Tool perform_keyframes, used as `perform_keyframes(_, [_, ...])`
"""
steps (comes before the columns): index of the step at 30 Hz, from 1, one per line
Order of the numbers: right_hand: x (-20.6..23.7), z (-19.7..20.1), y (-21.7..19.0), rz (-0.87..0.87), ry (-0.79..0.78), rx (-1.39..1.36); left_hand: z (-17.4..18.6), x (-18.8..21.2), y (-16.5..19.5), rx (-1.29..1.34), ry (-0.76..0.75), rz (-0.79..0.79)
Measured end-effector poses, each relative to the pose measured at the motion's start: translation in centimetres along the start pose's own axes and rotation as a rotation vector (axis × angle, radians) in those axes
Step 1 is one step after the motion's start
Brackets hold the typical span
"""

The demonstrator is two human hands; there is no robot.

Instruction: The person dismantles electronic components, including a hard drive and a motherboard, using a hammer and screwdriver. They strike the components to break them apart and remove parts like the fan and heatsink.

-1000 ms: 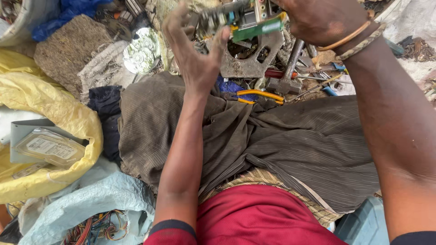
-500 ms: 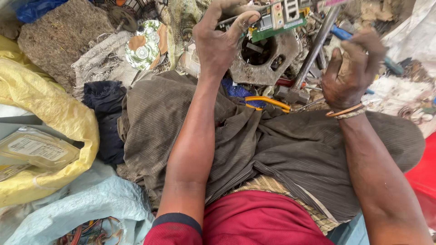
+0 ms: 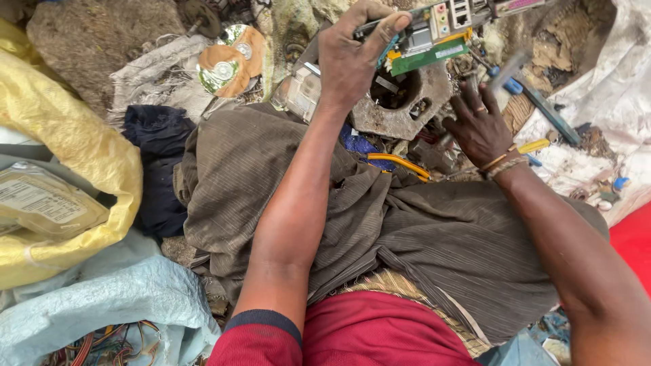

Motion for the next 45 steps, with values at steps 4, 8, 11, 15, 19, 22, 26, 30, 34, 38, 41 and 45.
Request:
perform_keyframes(4, [1.5,0.8,-0.1,0.175,-0.156,-0.08,0.1,-0.4,-1.5,-0.179,0.033,0.072])
perform_keyframes(8, [5.4,1.6,0.0,-0.002,-0.496,-0.27,0.2,-0.9,-2.8,-0.166,0.027,0.117])
perform_keyframes(11, [7.8,4.2,-0.2,-0.238,-0.618,-0.699,0.1,-0.7,-2.8,-0.168,0.047,0.134])
perform_keyframes(15, [8.5,10.6,-1.3,-0.412,-0.372,-1.42,0.0,-0.1,-1.7,-0.255,0.099,0.045])
perform_keyframes(19, [7.0,16.6,-2.5,-0.352,0.203,-1.828,-0.2,-0.2,-1.6,-0.213,0.079,-0.015])
perform_keyframes(22, [4.5,17.7,-2.7,-0.39,0.493,-1.794,-0.3,-0.3,-1.6,-0.279,0.081,-0.161])
perform_keyframes(26, [1.0,15.6,-2.7,-0.536,0.417,-1.752,-0.4,-0.5,-3.7,-0.259,-0.014,0.103])
perform_keyframes(30, [-0.1,14.9,-2.8,-0.586,0.332,-1.798,0.3,-0.2,-3.3,-0.004,0.055,0.124])
perform_keyframes(34, [1.5,17.2,-2.0,-0.543,0.395,-1.778,0.1,-0.2,-2.5,-0.11,0.001,0.224])
perform_keyframes(38, [4.3,18.7,-0.3,-0.507,0.524,-1.947,0.5,-0.2,-3.4,-0.131,0.006,0.269])
perform_keyframes(41, [6.2,17.8,0.6,-0.473,0.638,-2.135,0.6,-0.1,-3.6,-0.116,-0.016,0.133])
perform_keyframes(45, [8.0,13.4,0.5,-0.552,0.702,-2.281,1.3,-0.2,-3.0,-0.273,-0.085,0.131])
Point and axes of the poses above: each hand's wrist, its own x-axis away from the middle knuckle, its own z-axis out of the back of the hand, y = z × x, the point moved 5 cm from there along -x, towards the middle knuckle, and after that the axes turned 10 degrees about -y, right-handed, at the moved point
